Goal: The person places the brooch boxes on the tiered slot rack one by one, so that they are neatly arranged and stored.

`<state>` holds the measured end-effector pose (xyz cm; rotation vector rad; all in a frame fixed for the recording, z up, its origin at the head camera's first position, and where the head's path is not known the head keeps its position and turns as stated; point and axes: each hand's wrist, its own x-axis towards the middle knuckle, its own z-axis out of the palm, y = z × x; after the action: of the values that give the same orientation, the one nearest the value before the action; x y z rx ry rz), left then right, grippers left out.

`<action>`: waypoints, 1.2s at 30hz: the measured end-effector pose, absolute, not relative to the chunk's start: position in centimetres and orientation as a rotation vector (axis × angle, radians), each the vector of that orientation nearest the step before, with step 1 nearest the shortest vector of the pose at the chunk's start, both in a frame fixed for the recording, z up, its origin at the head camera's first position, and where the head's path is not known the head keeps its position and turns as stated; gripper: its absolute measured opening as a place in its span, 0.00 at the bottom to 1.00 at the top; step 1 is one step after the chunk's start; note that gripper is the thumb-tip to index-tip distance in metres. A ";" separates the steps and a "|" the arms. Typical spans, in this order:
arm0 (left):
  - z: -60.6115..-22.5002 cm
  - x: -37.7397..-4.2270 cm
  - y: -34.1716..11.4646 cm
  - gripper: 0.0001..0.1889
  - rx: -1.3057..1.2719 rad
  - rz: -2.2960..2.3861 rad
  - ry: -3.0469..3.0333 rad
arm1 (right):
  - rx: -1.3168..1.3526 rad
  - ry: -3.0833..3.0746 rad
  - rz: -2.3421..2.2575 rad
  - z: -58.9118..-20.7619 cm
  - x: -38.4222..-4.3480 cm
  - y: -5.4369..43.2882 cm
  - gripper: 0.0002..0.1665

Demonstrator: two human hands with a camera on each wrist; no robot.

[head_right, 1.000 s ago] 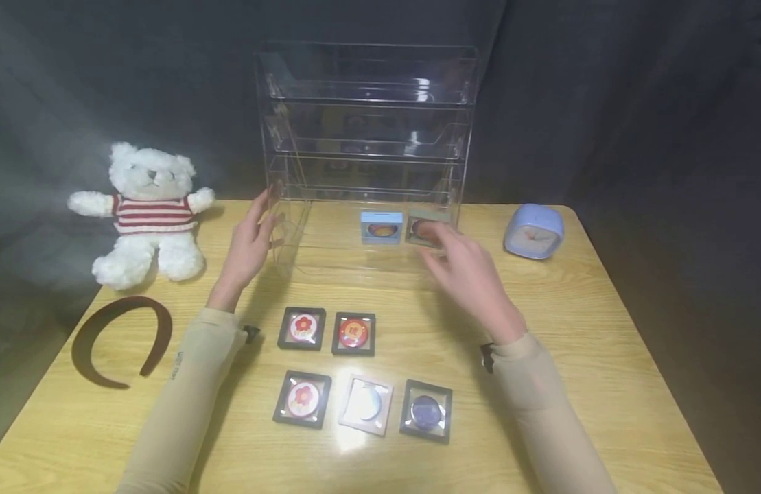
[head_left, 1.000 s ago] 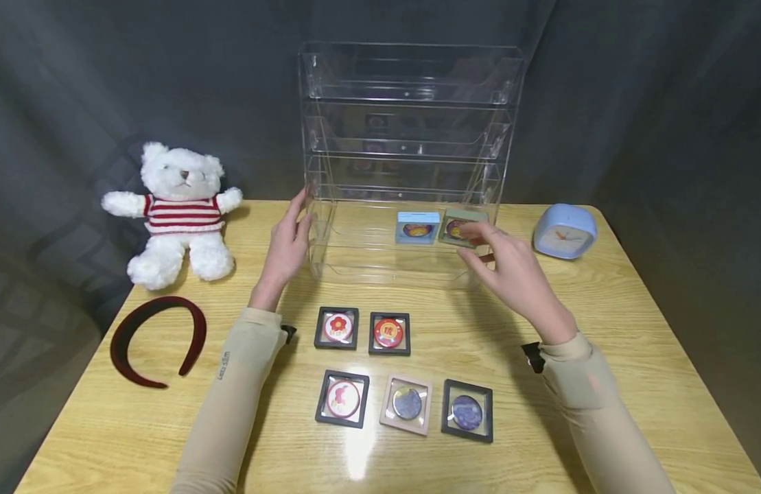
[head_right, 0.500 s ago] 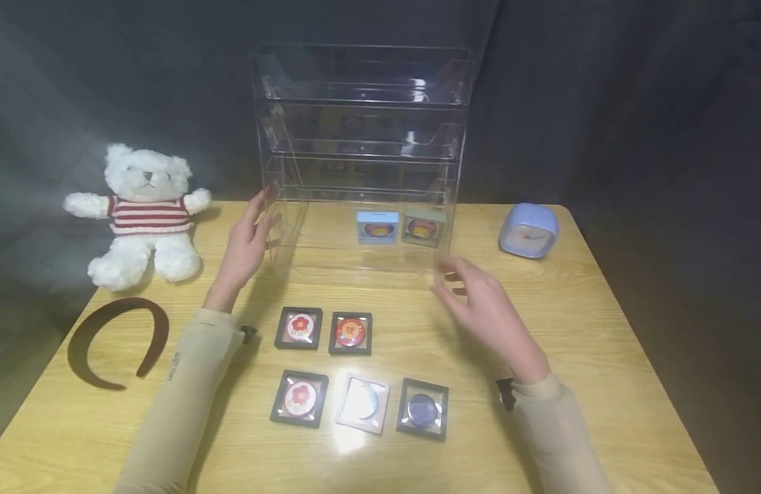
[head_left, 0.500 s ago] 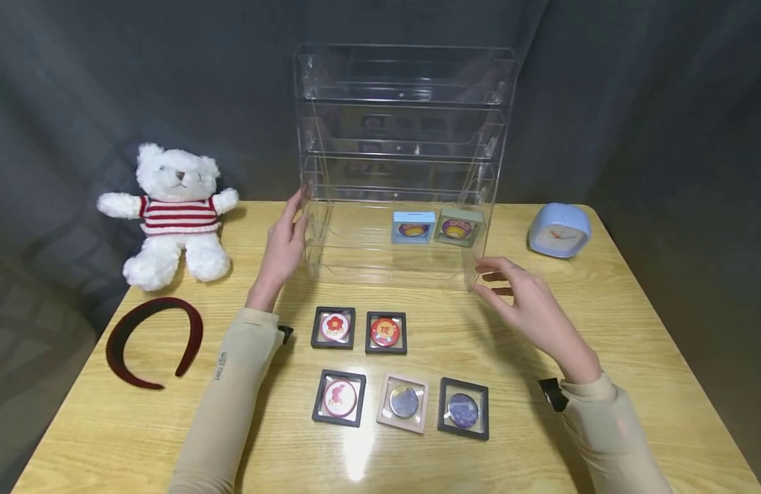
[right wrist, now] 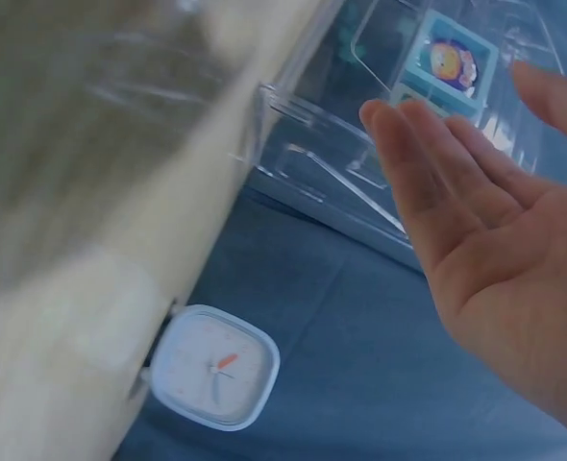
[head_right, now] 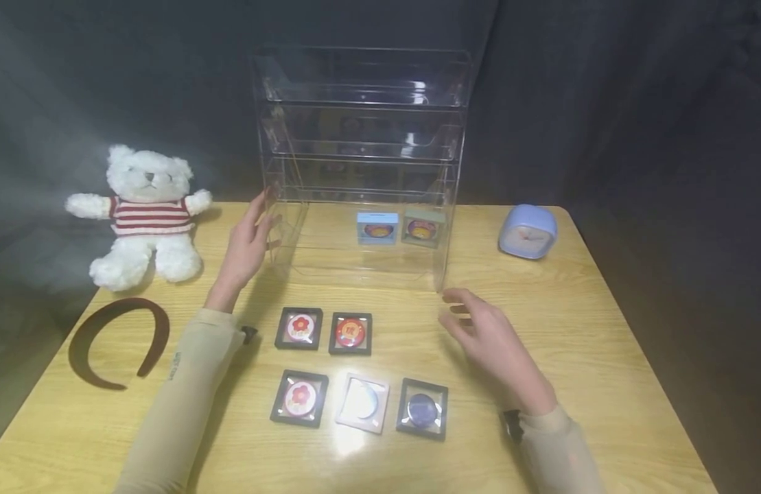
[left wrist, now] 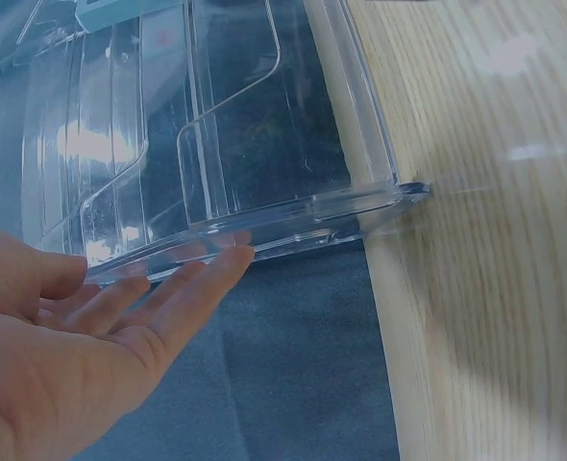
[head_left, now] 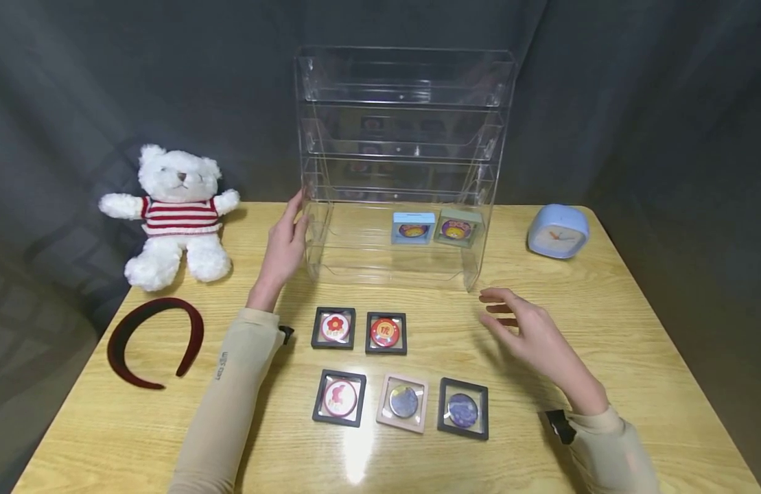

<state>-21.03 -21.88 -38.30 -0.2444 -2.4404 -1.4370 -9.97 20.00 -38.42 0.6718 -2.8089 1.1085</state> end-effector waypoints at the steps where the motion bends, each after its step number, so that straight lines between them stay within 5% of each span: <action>1: -38.3 -21.0 -21.9 0.28 -0.241 -1.438 -2.441 | 0.674 -2.815 1.115 -38.7 -9.7 20.0 0.21; 11: -38.4 -21.1 -21.8 0.28 -0.238 -1.449 -2.443 | 0.795 -2.985 1.027 -39.8 -7.9 20.3 0.20; 36: -38.4 -21.1 -22.0 0.28 -0.250 -1.441 -2.438 | 1.176 -3.313 1.024 -39.7 -4.3 20.2 0.51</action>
<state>-21.14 -21.96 -38.38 -0.2498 -2.4383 -1.4405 -4.32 20.20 -39.72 1.1761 -3.3125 1.0236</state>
